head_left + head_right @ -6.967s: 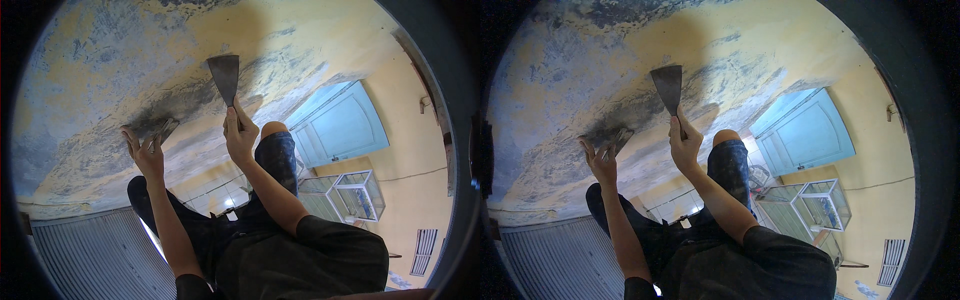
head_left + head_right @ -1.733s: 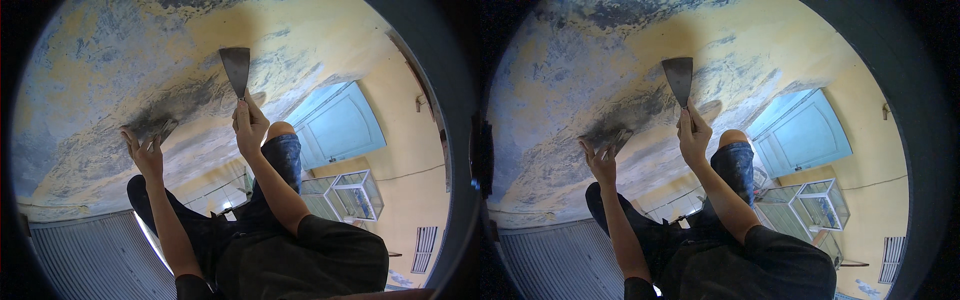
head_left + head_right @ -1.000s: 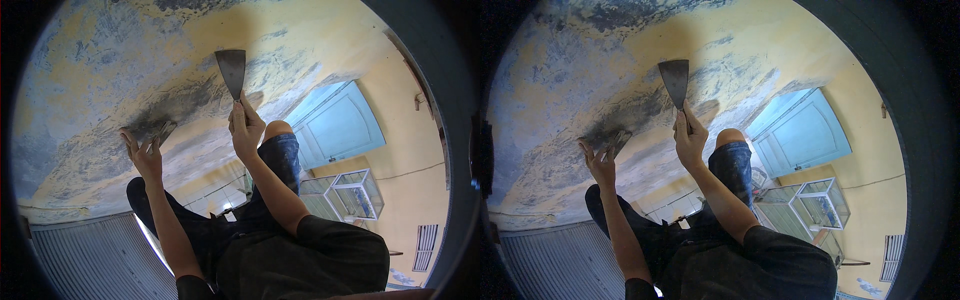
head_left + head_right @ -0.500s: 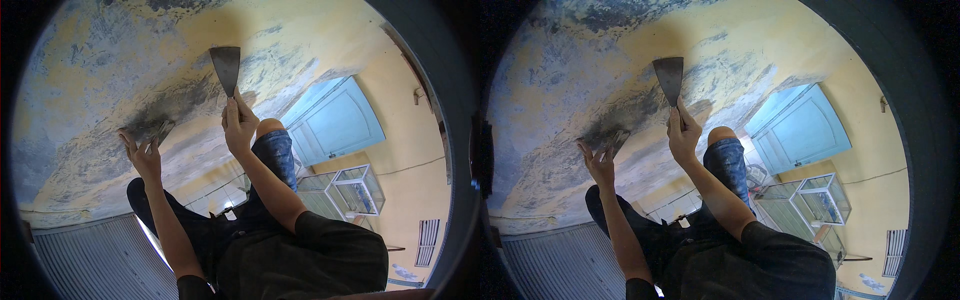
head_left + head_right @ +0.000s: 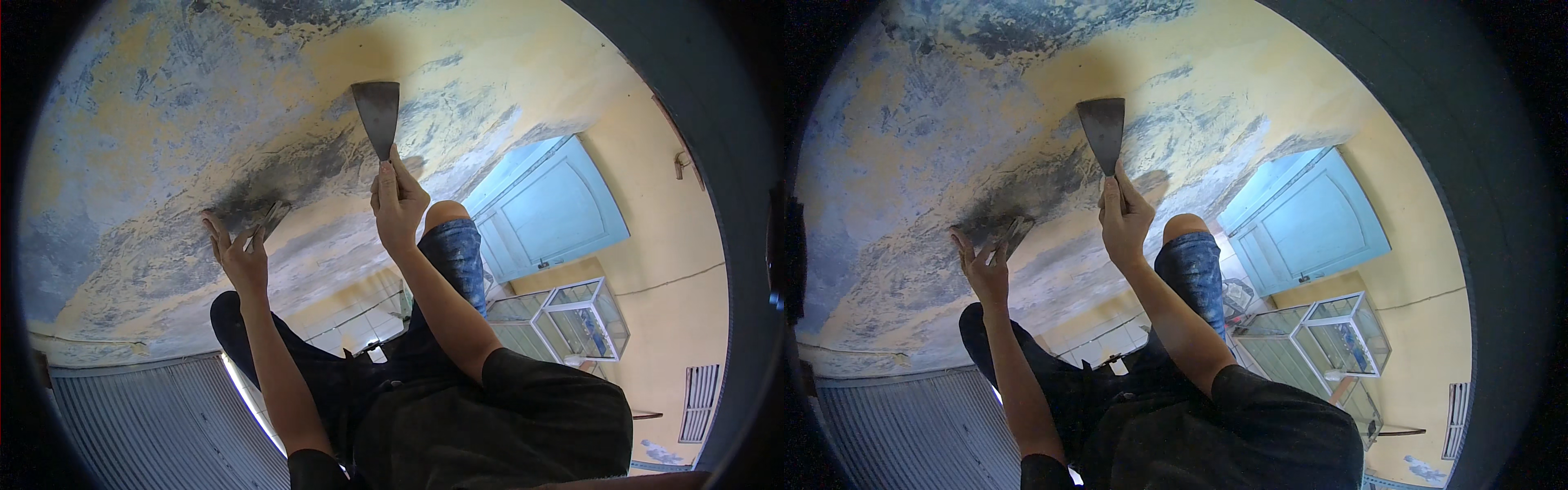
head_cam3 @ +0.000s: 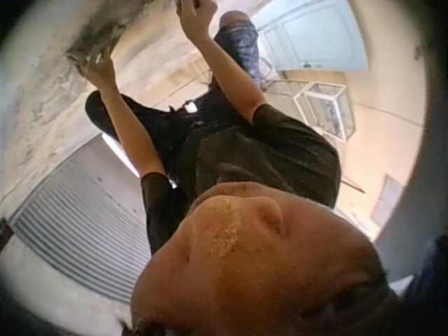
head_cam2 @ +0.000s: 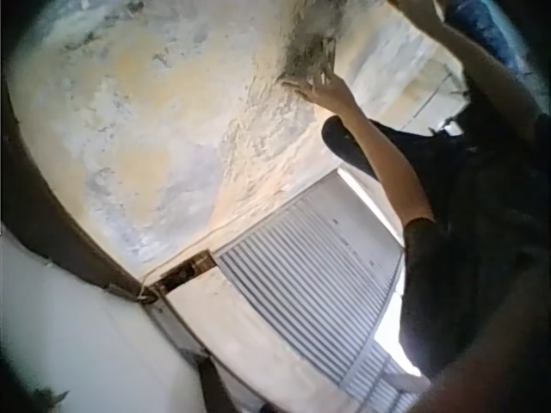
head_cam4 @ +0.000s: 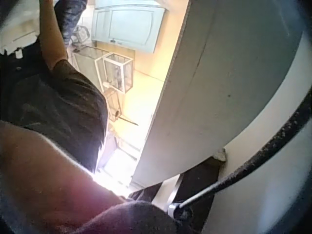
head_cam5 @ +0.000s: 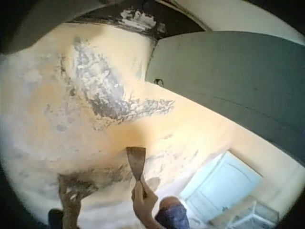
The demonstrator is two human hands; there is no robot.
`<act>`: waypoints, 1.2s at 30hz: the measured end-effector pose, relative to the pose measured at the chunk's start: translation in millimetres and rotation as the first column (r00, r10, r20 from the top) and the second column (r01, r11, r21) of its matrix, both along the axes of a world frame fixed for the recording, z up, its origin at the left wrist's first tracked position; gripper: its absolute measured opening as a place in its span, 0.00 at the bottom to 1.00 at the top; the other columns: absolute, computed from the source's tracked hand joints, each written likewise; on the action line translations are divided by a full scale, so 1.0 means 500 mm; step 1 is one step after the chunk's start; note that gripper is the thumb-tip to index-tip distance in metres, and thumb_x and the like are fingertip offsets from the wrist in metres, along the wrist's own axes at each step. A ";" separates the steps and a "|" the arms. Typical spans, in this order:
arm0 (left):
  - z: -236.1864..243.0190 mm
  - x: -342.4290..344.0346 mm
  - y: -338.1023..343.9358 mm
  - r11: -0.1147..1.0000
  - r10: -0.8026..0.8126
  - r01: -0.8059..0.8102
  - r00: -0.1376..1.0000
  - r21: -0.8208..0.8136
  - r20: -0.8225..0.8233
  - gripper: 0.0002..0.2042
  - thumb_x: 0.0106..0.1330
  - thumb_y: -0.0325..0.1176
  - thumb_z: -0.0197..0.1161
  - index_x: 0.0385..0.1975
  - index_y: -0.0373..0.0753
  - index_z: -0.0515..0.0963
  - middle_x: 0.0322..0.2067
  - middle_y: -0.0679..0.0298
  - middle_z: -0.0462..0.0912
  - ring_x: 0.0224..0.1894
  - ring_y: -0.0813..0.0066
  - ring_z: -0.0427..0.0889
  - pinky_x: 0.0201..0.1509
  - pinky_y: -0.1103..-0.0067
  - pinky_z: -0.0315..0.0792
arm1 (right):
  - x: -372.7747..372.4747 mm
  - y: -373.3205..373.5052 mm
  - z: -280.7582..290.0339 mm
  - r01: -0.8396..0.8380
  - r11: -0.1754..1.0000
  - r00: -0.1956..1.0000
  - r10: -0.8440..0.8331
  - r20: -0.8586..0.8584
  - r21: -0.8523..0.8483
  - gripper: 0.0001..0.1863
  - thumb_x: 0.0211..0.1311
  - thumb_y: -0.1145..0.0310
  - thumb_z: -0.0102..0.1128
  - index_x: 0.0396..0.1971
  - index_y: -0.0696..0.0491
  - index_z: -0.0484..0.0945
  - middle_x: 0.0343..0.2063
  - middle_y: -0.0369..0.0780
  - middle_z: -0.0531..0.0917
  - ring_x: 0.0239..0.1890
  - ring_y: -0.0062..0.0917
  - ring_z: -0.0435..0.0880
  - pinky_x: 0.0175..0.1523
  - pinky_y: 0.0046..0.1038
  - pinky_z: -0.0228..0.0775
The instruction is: The person scrapes old paint or plaster from a wall using a metal scraper.
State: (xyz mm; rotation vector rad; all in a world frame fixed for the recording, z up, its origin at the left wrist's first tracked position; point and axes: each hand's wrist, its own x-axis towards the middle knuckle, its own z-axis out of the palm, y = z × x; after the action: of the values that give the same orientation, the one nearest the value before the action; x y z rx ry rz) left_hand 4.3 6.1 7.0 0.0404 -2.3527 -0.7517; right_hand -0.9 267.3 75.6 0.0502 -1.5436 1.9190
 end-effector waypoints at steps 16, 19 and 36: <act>-0.007 -0.003 -0.008 1.000 0.000 0.001 1.000 -0.029 0.010 0.06 0.61 0.34 0.75 0.32 0.38 0.91 0.78 0.47 0.50 0.80 0.45 0.48 0.79 0.54 0.55 | 0.010 0.001 -0.007 -0.024 1.000 0.999 0.023 0.032 0.016 0.20 0.78 0.72 0.55 0.66 0.60 0.74 0.20 0.29 0.73 0.20 0.08 0.64 0.23 0.16 0.57; -0.007 -0.002 -0.008 0.999 0.011 -0.010 1.000 -0.042 0.029 0.06 0.62 0.34 0.75 0.32 0.38 0.91 0.78 0.47 0.51 0.80 0.44 0.48 0.79 0.54 0.55 | 0.007 -0.002 -0.009 -0.020 1.000 0.999 0.019 0.046 0.012 0.20 0.78 0.72 0.56 0.66 0.60 0.74 0.21 0.29 0.73 0.20 0.08 0.65 0.23 0.16 0.58; -0.013 -0.003 -0.008 0.998 0.022 -0.020 0.999 -0.052 0.047 0.07 0.63 0.34 0.74 0.34 0.39 0.91 0.79 0.49 0.50 0.81 0.46 0.47 0.79 0.56 0.54 | 0.009 -0.006 -0.016 -0.014 1.000 0.998 0.014 0.063 0.003 0.20 0.77 0.73 0.56 0.65 0.60 0.75 0.20 0.29 0.73 0.21 0.09 0.66 0.24 0.16 0.60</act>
State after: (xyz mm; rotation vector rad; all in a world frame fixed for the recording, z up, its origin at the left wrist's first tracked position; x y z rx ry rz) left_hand 2.6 2.2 0.7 0.0613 -2.4123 -0.6869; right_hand 3.6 264.3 67.7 0.0025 -1.5918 1.9454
